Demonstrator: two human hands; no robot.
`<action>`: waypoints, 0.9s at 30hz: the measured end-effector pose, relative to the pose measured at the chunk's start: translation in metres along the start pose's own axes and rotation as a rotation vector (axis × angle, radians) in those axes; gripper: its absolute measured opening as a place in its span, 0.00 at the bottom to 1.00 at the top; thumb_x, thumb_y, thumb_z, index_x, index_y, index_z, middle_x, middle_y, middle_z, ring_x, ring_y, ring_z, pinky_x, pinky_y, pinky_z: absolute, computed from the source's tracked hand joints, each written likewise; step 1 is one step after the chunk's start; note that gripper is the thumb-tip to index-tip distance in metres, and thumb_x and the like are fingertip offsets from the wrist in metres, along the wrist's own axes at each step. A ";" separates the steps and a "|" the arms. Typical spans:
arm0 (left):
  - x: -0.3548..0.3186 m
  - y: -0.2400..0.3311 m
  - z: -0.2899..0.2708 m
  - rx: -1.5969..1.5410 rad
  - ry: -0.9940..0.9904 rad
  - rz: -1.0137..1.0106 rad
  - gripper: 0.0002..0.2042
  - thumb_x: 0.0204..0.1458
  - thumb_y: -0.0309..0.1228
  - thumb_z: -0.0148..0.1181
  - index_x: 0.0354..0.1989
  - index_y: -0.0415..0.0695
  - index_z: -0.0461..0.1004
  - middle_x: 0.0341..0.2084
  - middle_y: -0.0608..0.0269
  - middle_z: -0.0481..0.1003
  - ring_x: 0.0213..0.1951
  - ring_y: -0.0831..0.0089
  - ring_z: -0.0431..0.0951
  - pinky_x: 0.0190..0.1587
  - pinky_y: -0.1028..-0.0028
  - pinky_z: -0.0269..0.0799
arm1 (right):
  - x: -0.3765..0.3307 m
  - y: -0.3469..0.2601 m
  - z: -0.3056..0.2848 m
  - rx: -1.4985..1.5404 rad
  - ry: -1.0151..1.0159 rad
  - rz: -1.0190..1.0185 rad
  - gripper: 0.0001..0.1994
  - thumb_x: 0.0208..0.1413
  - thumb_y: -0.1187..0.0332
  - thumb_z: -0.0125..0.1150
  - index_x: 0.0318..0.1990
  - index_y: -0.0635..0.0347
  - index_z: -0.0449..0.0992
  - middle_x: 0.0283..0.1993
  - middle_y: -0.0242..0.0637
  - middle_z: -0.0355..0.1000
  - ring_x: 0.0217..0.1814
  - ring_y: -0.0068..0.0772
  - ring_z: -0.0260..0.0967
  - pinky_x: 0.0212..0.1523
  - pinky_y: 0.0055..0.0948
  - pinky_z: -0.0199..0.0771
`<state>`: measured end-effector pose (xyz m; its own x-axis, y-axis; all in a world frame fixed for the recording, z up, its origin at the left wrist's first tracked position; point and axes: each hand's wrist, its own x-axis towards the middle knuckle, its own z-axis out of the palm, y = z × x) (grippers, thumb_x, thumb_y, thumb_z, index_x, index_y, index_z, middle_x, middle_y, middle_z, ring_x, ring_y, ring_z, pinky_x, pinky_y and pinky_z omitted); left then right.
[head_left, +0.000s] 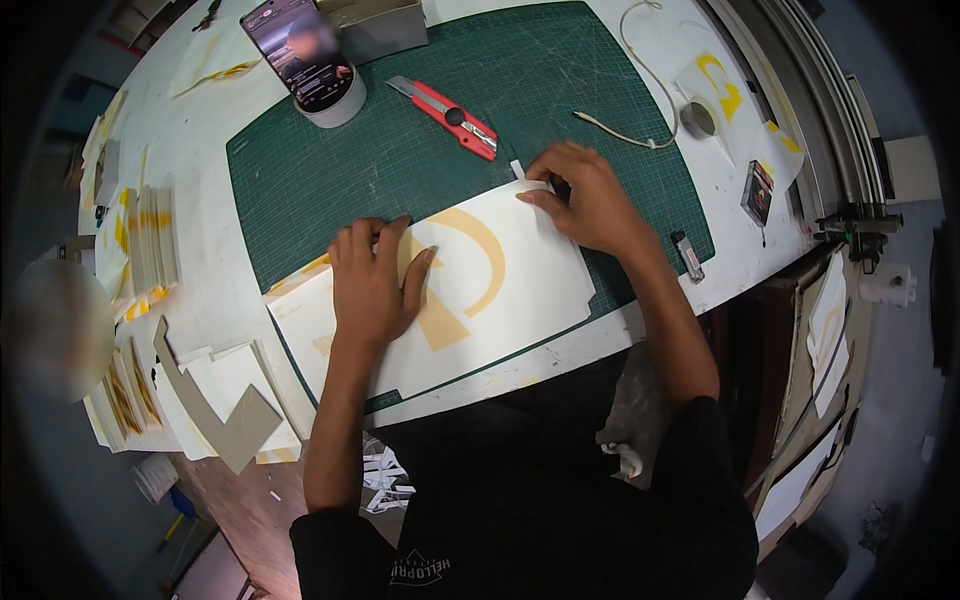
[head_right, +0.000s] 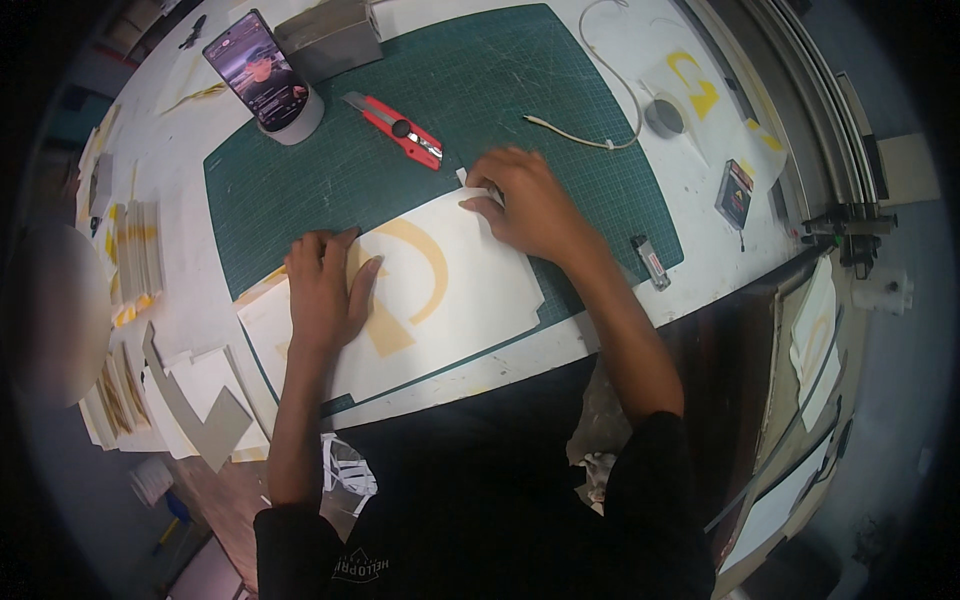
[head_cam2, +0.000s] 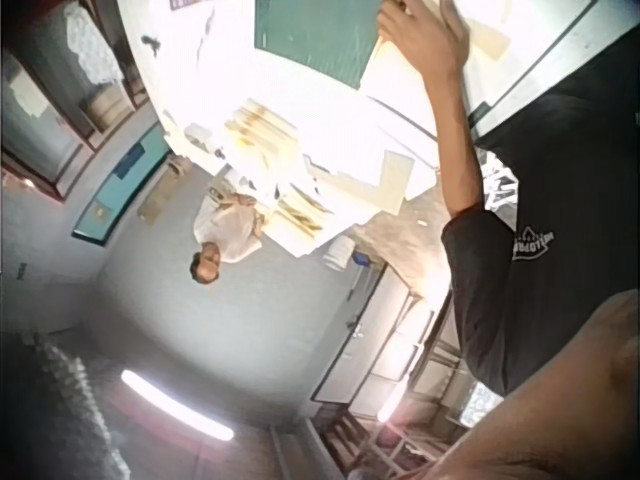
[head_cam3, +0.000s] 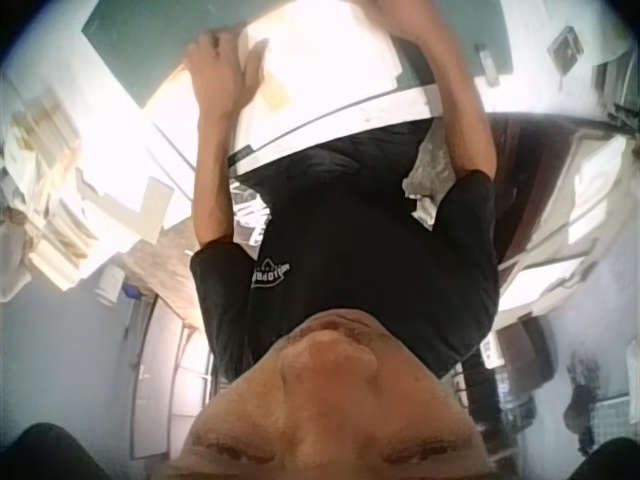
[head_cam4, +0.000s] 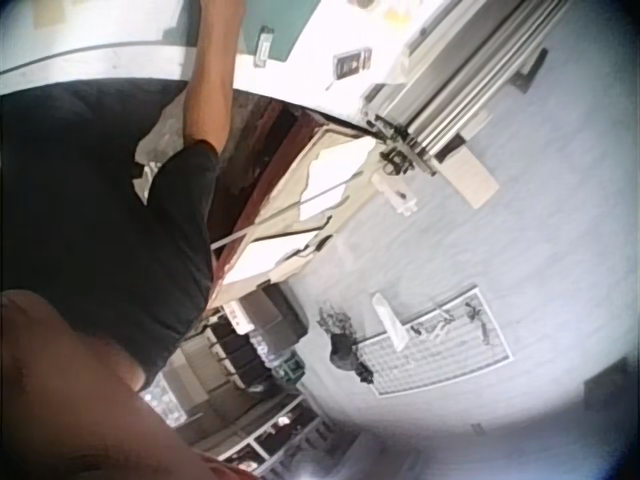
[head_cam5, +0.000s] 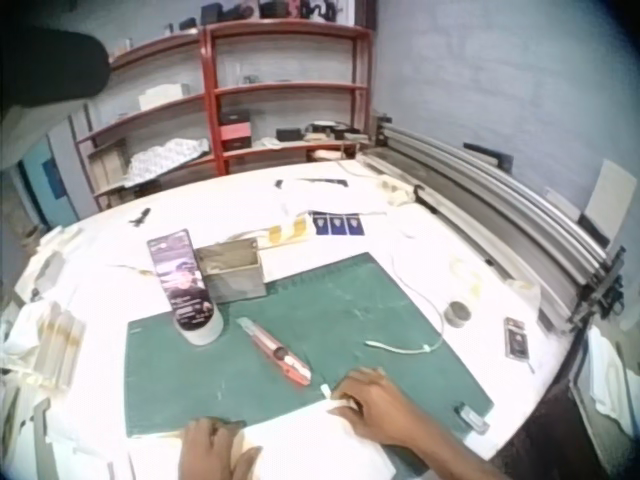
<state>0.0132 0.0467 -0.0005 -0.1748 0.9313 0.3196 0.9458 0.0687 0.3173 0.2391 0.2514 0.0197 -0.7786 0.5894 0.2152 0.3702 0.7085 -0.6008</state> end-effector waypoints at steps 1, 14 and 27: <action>0.000 0.000 0.000 -0.003 0.002 0.002 0.22 0.57 0.39 0.70 0.56 0.40 0.78 0.44 0.54 0.70 0.47 0.58 0.69 0.52 0.59 0.63 | -0.001 -0.003 -0.001 0.099 0.017 0.107 0.10 0.55 0.71 0.77 0.40 0.64 0.81 0.35 0.35 0.79 0.35 0.28 0.74 0.38 0.32 0.71; 0.001 0.008 -0.004 0.053 0.091 0.126 0.21 0.50 0.28 0.72 0.54 0.45 0.80 0.45 0.54 0.72 0.50 0.56 0.71 0.54 0.57 0.64 | -0.076 -0.053 0.012 0.140 0.164 0.534 0.10 0.56 0.69 0.76 0.34 0.67 0.80 0.23 0.41 0.76 0.22 0.28 0.71 0.25 0.29 0.68; -0.008 0.018 -0.001 -0.287 -0.062 0.070 0.20 0.48 0.15 0.66 0.52 0.41 0.84 0.43 0.60 0.78 0.47 0.60 0.78 0.53 0.65 0.74 | -0.104 -0.069 0.044 -0.092 0.418 0.349 0.08 0.59 0.74 0.70 0.44 0.67 0.82 0.35 0.48 0.81 0.34 0.46 0.82 0.36 0.39 0.80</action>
<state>0.0309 0.0402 0.0037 -0.0867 0.9507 0.2977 0.8375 -0.0922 0.5386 0.2728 0.1242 0.0047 -0.3410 0.8860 0.3143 0.6273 0.4634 -0.6259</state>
